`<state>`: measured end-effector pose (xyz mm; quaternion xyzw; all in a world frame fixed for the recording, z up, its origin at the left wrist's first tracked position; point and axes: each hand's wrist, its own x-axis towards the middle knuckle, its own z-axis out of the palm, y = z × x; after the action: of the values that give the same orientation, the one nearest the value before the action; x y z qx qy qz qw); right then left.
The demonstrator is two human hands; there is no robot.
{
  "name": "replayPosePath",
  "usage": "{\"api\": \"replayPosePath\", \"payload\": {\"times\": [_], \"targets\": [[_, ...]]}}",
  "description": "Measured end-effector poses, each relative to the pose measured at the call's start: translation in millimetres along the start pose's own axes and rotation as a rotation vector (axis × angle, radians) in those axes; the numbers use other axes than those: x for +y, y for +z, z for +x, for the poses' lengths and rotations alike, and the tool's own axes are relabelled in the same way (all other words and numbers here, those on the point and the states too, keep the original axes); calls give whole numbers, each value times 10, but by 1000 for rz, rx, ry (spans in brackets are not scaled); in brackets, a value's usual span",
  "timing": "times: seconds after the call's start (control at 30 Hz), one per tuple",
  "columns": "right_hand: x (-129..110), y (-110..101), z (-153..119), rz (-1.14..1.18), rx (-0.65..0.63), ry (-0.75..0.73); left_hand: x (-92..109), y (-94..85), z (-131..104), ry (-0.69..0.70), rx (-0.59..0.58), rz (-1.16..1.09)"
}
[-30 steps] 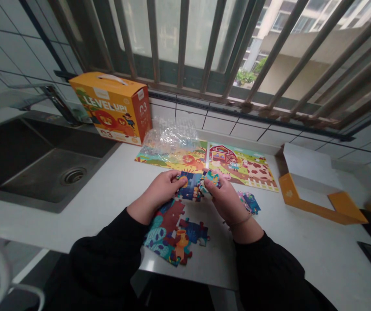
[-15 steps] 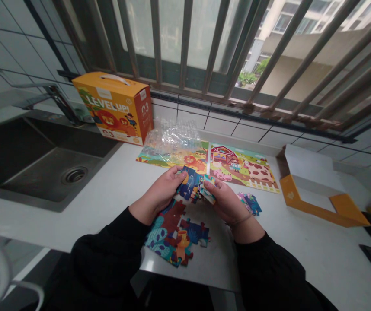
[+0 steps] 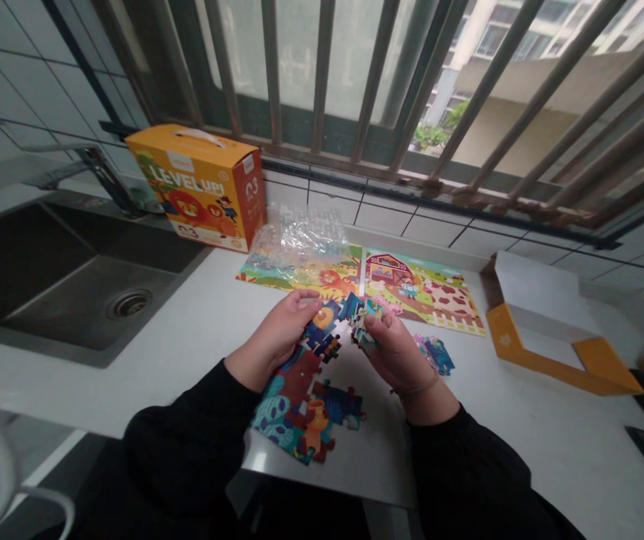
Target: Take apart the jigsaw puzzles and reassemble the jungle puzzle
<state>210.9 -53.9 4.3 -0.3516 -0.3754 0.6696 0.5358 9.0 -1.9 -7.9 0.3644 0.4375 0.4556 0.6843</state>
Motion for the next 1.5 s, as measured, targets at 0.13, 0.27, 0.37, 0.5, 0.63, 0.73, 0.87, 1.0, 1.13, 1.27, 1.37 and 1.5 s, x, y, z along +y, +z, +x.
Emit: {"api": "replayPosePath", "payload": {"times": [0.13, 0.27, 0.37, 0.5, 0.63, 0.73, 0.87, 1.0, 1.13, 1.27, 1.37, 1.5], "targets": [[29, -10, 26, -56, 81, 61, -31, -7, -11, 0, -14, 62], [63, -28, 40, -137, 142, 85, 4, 12, -59, 11, -91, 103], [70, -29, 40, -164, 123, 100, 43, 39, -100, 5, -126, 127], [79, -29, 54, -135, 173, 55, 50, 47, -118, 9, -197, 101], [68, -25, 69, -21, 234, -27, 10, 15, -88, -17, -296, 233], [23, -3, 66, 19, 296, -91, -7, -8, -65, -4, -293, 328], [-23, 11, 55, 56, 305, -119, 15, -14, -63, 9, -229, 365], [23, -15, 47, -4, 214, -47, 48, -6, -72, 36, -204, 326], [89, -46, 42, -227, 183, -7, 53, 6, -77, 70, -284, 334], [92, -53, 38, -246, 149, 9, 66, 22, -96, 181, -324, 474], [81, -54, 48, -202, 159, 14, 81, 18, -120, 334, -301, 694], [61, -61, 78, -105, 327, -11, 49, -46, -115, 520, -368, 982]]}}
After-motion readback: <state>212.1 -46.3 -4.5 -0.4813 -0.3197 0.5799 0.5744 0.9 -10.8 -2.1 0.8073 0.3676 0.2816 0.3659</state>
